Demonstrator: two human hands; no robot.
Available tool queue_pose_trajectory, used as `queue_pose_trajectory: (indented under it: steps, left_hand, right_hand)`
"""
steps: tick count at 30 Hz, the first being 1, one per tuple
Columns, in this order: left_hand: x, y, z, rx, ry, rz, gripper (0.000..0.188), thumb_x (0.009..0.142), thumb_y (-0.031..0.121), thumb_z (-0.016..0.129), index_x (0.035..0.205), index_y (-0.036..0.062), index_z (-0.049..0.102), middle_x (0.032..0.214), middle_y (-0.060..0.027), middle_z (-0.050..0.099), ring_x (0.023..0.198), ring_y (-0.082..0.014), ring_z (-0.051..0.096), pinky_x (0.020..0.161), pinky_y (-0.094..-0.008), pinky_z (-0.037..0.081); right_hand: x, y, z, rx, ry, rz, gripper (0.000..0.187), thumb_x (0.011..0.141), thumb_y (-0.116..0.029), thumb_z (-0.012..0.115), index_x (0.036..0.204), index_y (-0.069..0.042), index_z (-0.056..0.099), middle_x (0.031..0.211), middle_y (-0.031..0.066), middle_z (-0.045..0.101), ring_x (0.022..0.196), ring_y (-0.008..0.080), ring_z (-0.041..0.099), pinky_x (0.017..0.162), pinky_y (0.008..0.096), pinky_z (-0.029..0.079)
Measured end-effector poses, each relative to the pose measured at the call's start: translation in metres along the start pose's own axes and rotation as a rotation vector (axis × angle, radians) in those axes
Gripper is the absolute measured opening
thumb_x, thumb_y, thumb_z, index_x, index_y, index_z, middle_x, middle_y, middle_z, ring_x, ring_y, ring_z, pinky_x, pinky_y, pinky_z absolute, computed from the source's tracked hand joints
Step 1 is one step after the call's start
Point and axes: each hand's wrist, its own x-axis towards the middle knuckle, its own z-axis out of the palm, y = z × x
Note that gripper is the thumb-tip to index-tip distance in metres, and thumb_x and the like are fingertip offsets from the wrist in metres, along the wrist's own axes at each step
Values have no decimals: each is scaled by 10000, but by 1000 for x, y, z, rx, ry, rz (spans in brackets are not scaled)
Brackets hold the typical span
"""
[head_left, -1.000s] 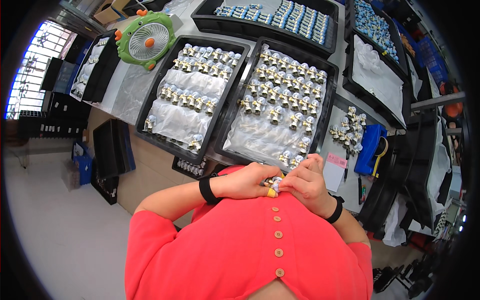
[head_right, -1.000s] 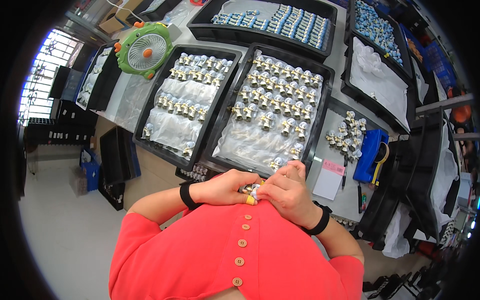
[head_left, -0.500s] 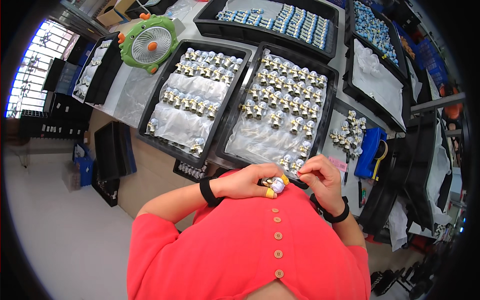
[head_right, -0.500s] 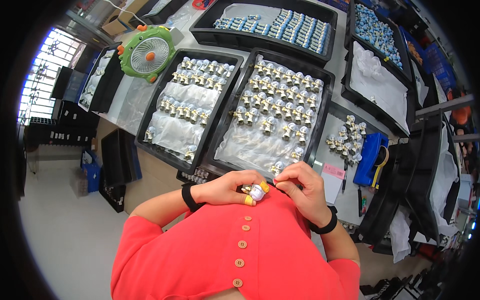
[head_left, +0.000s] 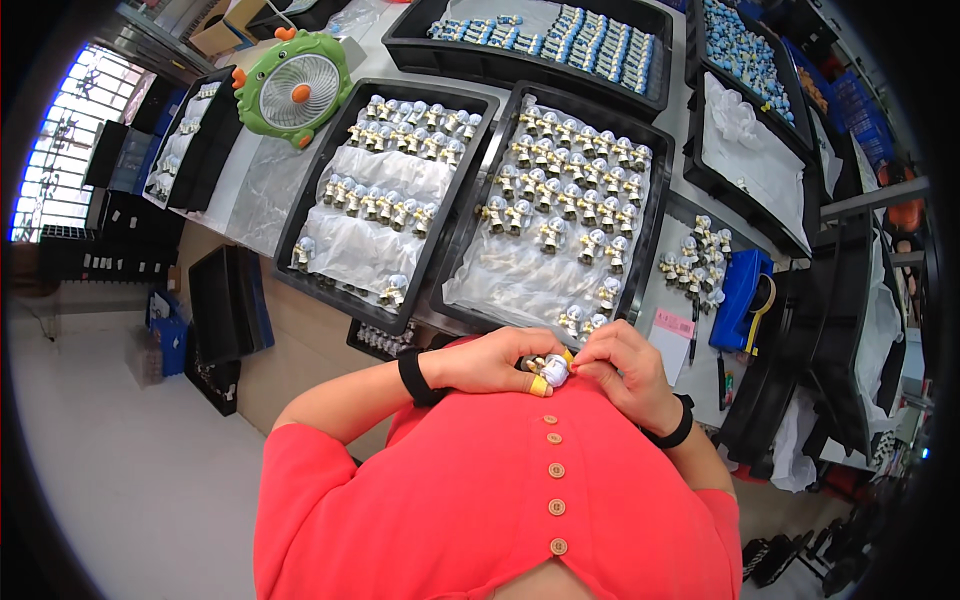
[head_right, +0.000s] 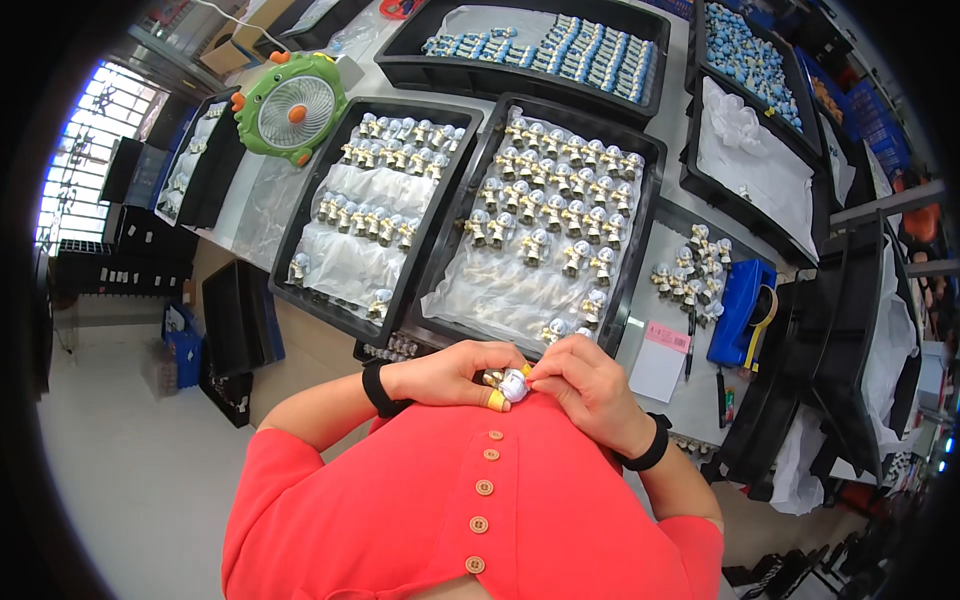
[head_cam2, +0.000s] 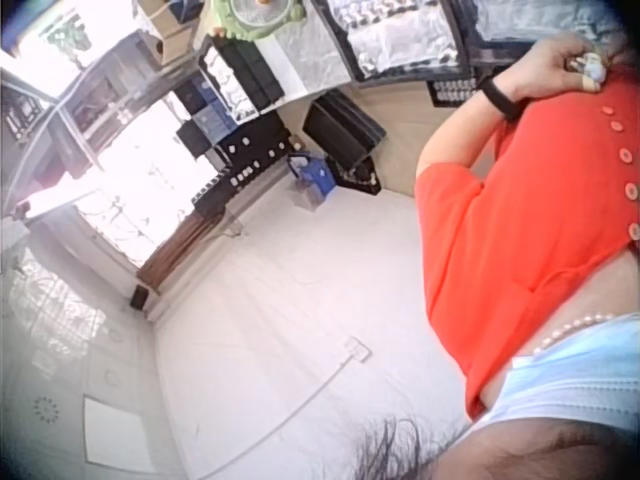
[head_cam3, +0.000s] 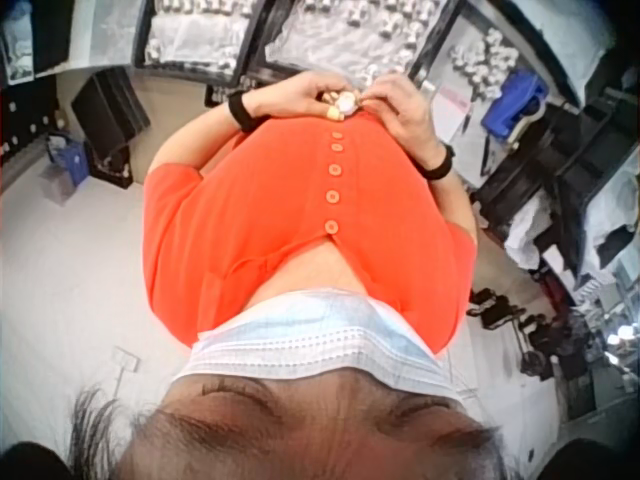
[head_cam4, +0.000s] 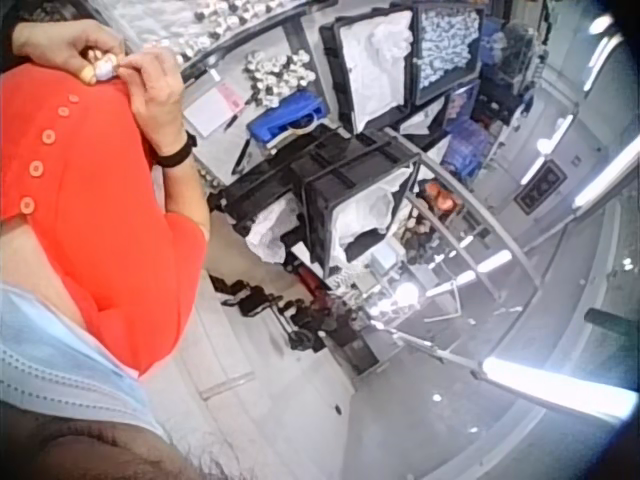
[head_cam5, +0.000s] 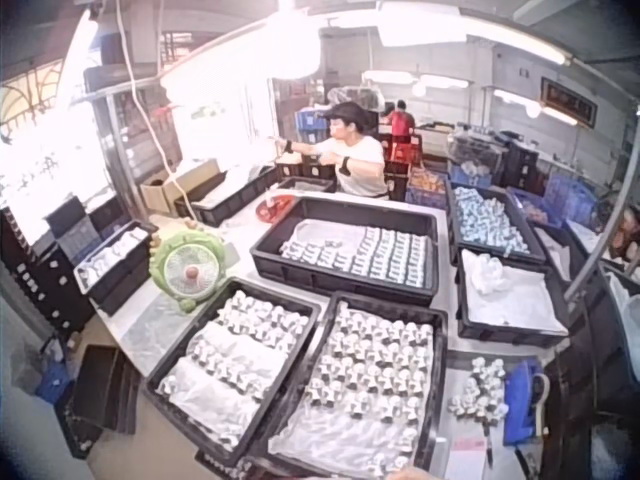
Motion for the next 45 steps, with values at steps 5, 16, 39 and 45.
queue_pose_trajectory:
  steps: [5, 16, 39, 45]
  left_hand:
    - [0, 0, 2, 66, 34, 50, 360, 793, 151, 675, 1103, 17, 549, 981, -102, 570, 927, -214, 554, 814, -322, 434]
    - [-1, 3, 1, 106, -7, 13, 371, 794, 155, 683, 1117, 32, 550, 1018, -101, 568, 954, -233, 553, 834, -336, 432]
    - [-1, 6, 1, 127, -35, -13, 374, 793, 162, 686, 1120, 35, 554, 1019, -98, 578, 945, -228, 561, 821, -334, 439]
    - [0, 4, 2, 107, -16, -3, 363, 793, 156, 685, 1110, 35, 557, 1022, -99, 579, 944, -224, 563, 819, -334, 440]
  right_hand:
    - [6, -6, 1, -274, 17, -176, 150, 678, -57, 722, 783, -128, 643, 821, -28, 581, 810, 179, 492, 803, 342, 357]
    - [6, -6, 5, -404, 13, -203, 145, 661, -93, 721, 749, -186, 652, 826, -93, 596, 858, 155, 491, 908, 439, 274]
    - [5, -6, 5, -359, -17, -179, 161, 651, -104, 742, 756, -197, 663, 820, -105, 604, 856, 155, 483, 942, 448, 246]
    - [4, -6, 0, -420, 6, -186, 163, 651, -103, 739, 758, -202, 666, 814, -105, 605, 853, 157, 479, 941, 449, 243]
